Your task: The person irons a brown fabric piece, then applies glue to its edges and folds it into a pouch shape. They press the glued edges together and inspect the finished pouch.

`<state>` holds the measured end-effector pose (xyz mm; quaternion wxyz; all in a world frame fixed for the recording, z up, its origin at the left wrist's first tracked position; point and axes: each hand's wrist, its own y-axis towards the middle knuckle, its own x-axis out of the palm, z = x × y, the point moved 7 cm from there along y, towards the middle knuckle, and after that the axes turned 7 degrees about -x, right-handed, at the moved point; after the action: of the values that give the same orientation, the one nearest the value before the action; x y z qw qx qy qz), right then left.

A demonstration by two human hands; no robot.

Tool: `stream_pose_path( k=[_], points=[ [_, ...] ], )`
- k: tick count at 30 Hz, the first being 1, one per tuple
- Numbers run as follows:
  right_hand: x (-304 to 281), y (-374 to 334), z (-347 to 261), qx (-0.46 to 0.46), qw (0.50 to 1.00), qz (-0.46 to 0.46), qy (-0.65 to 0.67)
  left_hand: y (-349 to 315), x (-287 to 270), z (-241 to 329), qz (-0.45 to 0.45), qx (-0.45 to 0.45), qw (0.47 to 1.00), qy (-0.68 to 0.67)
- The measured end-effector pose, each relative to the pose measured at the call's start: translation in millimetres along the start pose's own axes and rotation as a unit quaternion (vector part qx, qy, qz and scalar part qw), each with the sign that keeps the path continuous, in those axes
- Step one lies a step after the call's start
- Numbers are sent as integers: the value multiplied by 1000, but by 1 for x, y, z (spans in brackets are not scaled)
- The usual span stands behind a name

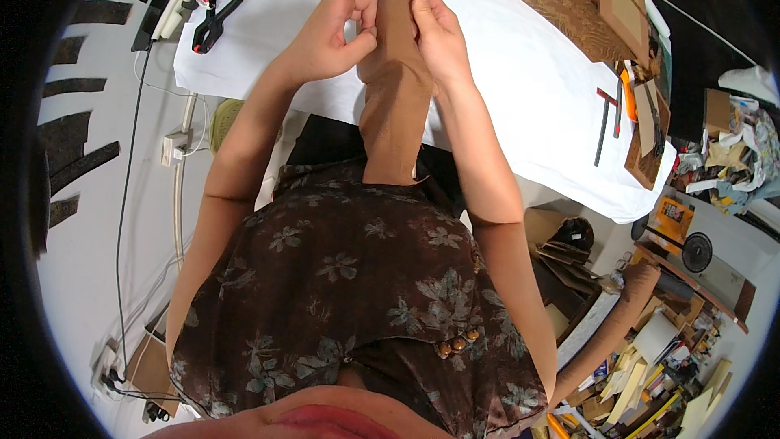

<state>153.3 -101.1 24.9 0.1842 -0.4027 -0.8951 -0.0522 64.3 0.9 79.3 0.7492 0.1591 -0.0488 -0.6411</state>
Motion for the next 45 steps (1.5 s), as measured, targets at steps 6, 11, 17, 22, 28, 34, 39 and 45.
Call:
stream_pose_path(
  k=[6, 11, 17, 22, 28, 34, 39, 45],
  points=[
    [-3, -1, 8, 25, 998, -52, -3, -3, 0, 2, 11, -16, 1000, 4],
    [3, 0, 8, 13, 998, -59, 11, -9, -6, 1, 26, -43, 999, 20],
    [17, -6, 2, 5, 999, -47, -16, -20, -14, -7, 46, 18, 998, -27],
    [21, -2, 5, -19, 997, -70, 0, -26, -18, -3, 44, 17, 998, -34],
    [19, -6, 7, 30, 998, -55, 25, -27, -20, -3, 41, 21, 998, -38],
    [21, -6, 15, 18, 995, -100, 4, -27, -19, -2, 41, 4, 997, -58],
    [6, 1, 29, 37, 996, -59, 58, -27, -19, -7, 32, 10, 996, -77],
    [29, -7, 3, -4, 998, -61, 6, -28, -18, -5, 28, 21, 996, -83]
  ],
)
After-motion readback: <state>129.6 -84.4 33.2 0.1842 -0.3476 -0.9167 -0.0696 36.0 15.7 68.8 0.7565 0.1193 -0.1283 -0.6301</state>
